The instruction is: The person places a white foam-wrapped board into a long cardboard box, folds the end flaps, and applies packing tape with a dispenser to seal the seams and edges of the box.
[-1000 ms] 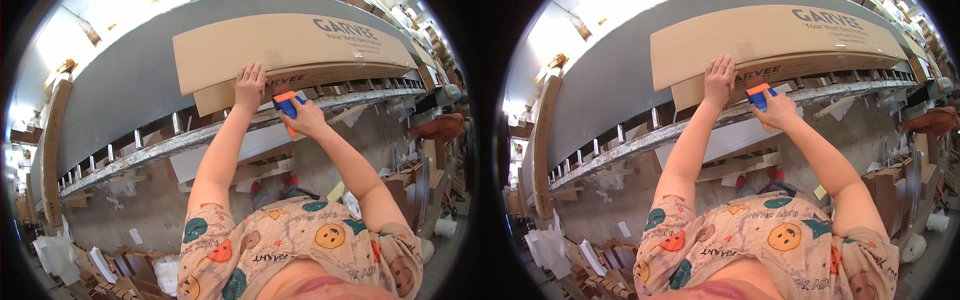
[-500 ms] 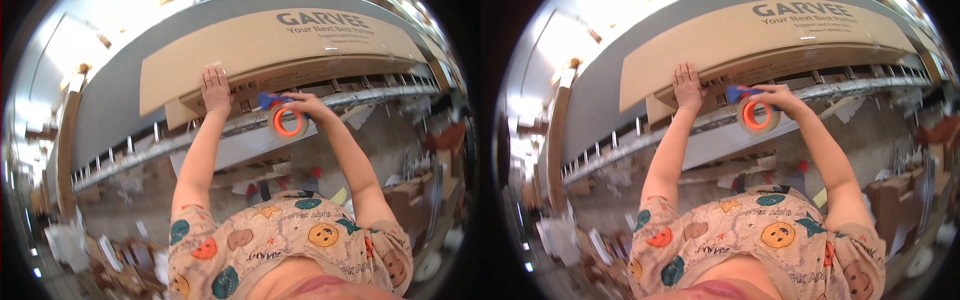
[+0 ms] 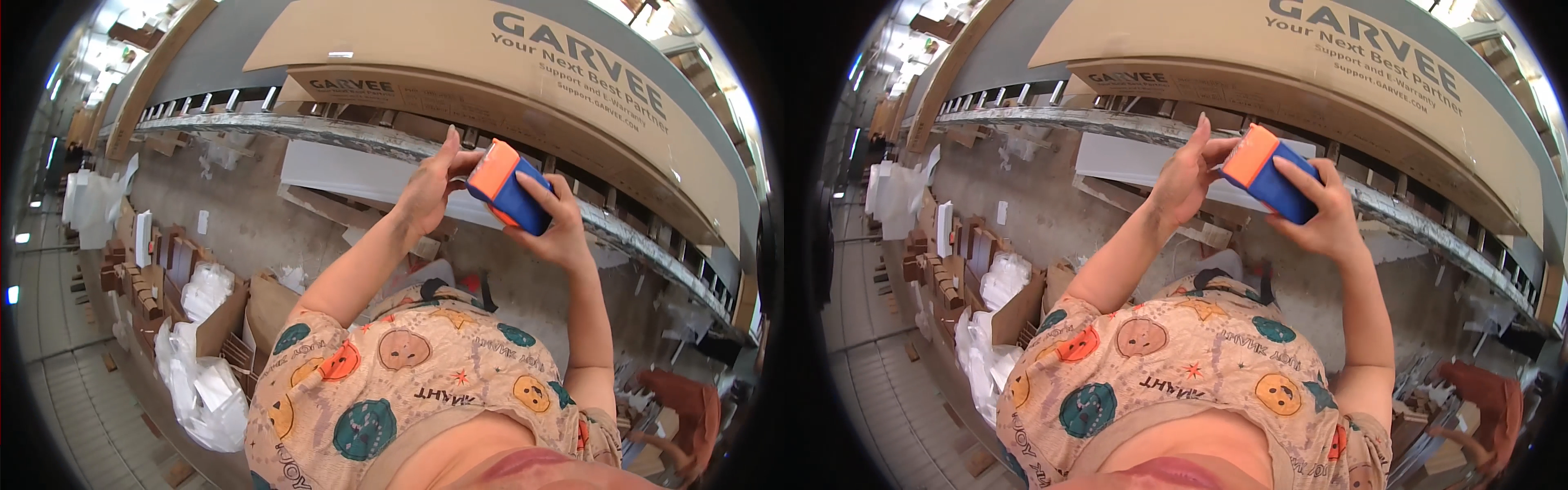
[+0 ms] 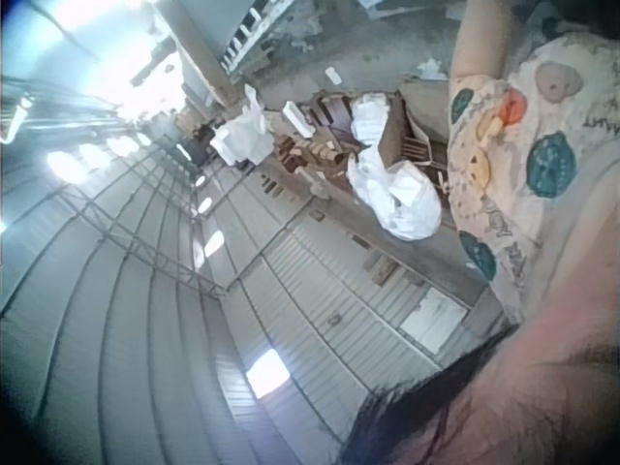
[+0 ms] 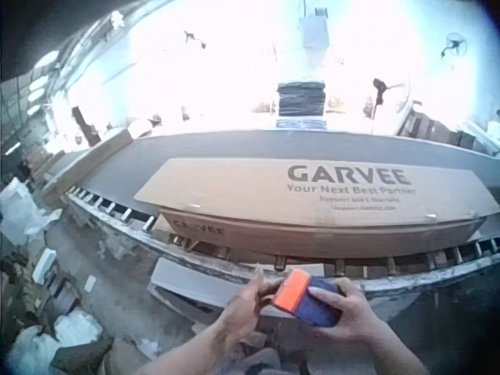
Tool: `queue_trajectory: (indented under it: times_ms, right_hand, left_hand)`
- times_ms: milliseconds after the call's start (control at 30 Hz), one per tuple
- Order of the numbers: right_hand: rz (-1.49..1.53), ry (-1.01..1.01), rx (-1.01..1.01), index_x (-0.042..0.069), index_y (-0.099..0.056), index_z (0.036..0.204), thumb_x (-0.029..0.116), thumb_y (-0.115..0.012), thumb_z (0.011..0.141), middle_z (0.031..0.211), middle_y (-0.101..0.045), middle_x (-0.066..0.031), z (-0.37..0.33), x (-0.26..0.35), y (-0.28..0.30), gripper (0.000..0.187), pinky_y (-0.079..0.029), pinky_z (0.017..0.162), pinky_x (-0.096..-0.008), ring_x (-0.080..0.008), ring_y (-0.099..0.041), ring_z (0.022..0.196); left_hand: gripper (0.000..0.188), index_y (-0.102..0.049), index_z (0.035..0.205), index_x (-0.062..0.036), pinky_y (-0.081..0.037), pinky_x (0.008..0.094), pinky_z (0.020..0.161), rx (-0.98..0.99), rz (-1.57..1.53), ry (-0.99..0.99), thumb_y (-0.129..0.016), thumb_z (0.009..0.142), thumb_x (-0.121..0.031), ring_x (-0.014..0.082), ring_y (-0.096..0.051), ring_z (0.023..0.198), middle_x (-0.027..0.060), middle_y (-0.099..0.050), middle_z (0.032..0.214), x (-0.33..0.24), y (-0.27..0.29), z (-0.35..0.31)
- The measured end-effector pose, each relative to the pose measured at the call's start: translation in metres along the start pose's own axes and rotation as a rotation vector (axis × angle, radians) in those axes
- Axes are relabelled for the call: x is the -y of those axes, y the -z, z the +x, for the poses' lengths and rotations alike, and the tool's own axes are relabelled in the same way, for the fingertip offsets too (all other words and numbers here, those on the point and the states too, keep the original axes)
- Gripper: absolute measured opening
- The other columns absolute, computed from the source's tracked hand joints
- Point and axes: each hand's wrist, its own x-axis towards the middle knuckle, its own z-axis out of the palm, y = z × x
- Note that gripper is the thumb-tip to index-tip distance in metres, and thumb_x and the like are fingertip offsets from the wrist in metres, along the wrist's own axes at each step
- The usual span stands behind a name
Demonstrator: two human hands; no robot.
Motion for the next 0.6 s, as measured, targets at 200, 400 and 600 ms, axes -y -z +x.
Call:
queue_trajectory:
  times_ms: [200,400,600]
  right_hand:
    - [0.066,0.061,-0.044,0.016,-0.058,0.125,0.010,-0.083,0.053,0.108,-0.054,-0.0152,0.009,-0.015,-0.003,0.076,-0.048,0.082,-0.0381,-0.0305,-0.056,0.096]
    - [-0.096,0.177,0.048,0.022,-0.060,0.122,0.012,-0.084,0.054,0.107,-0.053,-0.0152,0.058,-0.016,0.007,0.072,-0.052,0.075,-0.0384,-0.0305,-0.059,0.091]
    - [-0.106,0.243,0.091,0.017,-0.059,0.123,0.011,-0.083,0.056,0.109,-0.054,-0.0166,0.108,-0.019,-0.007,0.072,-0.050,0.079,-0.0395,-0.0313,-0.057,0.097]
  left_hand:
    - [0.062,-0.063,0.109,0.0004,-0.044,0.0345,0.093,0.047,-0.436,0.040,-0.044,0.092,-0.056,0.0173,-0.059,0.101,0.0093,-0.065,0.105,0.014,0.003,0.019]
    - [0.033,-0.063,0.103,-0.0018,-0.050,0.0315,0.087,0.074,-0.536,-0.071,-0.056,0.093,-0.033,0.0144,-0.062,0.094,0.0063,-0.065,0.101,0.012,0.018,0.058]
    - [0.046,-0.058,0.113,0.0032,-0.047,0.0345,0.091,0.105,-0.635,-0.175,-0.042,0.099,-0.037,0.0185,-0.060,0.102,0.0123,-0.064,0.105,-0.007,0.050,0.078]
